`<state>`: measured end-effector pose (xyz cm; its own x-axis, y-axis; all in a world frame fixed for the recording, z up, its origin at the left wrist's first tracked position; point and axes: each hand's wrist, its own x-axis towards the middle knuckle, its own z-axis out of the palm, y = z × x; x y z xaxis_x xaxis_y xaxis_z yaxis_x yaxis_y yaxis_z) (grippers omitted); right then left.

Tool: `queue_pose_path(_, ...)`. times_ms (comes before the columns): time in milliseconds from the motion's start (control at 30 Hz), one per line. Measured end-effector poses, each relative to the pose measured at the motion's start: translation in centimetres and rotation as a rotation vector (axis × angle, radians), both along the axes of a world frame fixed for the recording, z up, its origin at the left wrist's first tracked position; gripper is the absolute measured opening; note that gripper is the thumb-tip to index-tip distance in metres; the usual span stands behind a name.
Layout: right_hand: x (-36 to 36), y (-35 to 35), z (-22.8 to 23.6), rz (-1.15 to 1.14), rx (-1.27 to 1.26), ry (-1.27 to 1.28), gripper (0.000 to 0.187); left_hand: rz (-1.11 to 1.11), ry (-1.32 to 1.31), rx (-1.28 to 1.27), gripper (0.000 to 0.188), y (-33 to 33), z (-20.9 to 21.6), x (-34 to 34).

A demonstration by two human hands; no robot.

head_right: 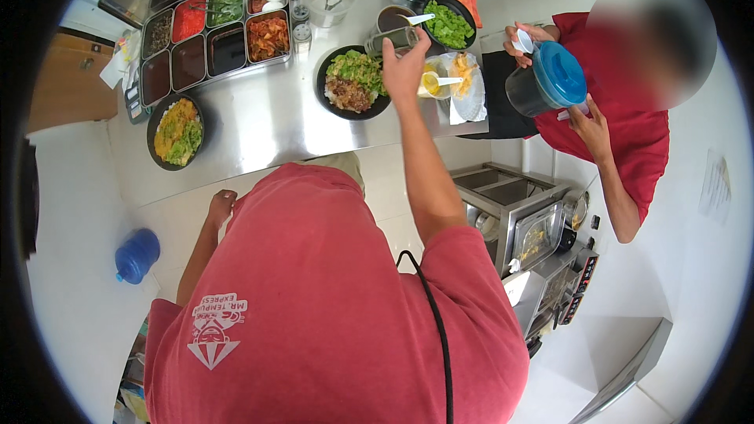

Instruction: The person assembles two rice bowls by adding cooked egg, lettuce, sauces, and fried items from a wok. They then carry the bowls to the counter and place them on a tray with side dishes.

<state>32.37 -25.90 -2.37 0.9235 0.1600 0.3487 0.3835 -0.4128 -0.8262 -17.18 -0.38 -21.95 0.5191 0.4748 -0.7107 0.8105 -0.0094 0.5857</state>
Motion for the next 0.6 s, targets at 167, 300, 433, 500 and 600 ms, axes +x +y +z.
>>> queue_pose_path(167,-0.1,-2.7,4.2,0.094,-0.317,0.191,0.068,-0.028,0.084,-0.041,0.033,0.1,-3.2,-3.9)
queue_pose_path(300,-1.4,-3.2,4.5,0.076,-0.100,0.083,0.068,0.031,0.076,-0.082,0.033,0.5,-4.0,-3.8)
queue_pose_path(433,-1.1,-4.0,3.8,0.095,-0.245,0.179,0.063,0.057,0.059,-0.102,0.031,0.5,-1.5,-1.0)
queue_pose_path(500,0.5,-4.1,2.7,0.108,-0.335,0.240,0.057,0.037,0.052,-0.104,0.030,0.1,-0.2,0.2)
queue_pose_path(600,2.8,-2.7,1.1,0.084,0.590,0.874,0.047,0.038,0.024,-0.089,0.031,0.1,1.0,1.4)
